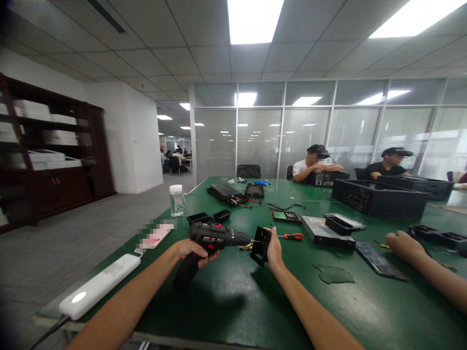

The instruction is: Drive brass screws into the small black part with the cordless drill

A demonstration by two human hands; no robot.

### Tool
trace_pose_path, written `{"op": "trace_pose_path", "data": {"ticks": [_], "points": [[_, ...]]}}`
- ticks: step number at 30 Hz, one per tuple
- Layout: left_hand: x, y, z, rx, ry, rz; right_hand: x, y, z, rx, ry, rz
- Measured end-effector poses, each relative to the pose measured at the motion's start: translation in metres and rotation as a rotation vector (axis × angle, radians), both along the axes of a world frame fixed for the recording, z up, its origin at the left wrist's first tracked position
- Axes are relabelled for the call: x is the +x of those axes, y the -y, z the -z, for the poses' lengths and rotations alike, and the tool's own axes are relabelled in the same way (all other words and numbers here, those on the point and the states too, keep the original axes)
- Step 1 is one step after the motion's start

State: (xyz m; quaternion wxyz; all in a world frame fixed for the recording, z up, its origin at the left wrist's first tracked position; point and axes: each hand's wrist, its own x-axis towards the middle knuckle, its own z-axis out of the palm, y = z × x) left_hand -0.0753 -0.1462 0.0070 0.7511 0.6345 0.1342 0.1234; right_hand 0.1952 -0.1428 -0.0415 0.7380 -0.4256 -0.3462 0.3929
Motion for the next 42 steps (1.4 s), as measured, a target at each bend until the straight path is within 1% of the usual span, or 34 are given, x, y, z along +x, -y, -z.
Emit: {"op": "trace_pose_path", "data": {"ticks": [11, 18, 32, 42], "points": [[0.0001, 0.0019, -0.0024, -0.015, -0.008, -0.003, -0.0026, 0.0042, -0.0054, -0.009, -0.016, -0.006], [0.0002, 0.0016, -0.0015, -0.007, 0.017, 0.012, -0.001, 0.002, -0.0031, -0.011, -0.001, -0.01], [-0.0006, 0.0009, -0.0005, -0.005, 0.012, 0.003, 0.0005, -0.0017, 0.0009, 0.005, 0.018, -0.004], [0.0002, 0.0002, -0.0004, 0.041, 0.007, -0.003, -0.0001, 0.0001, -0.0002, -0.003, 0.004, -0.018]]}}
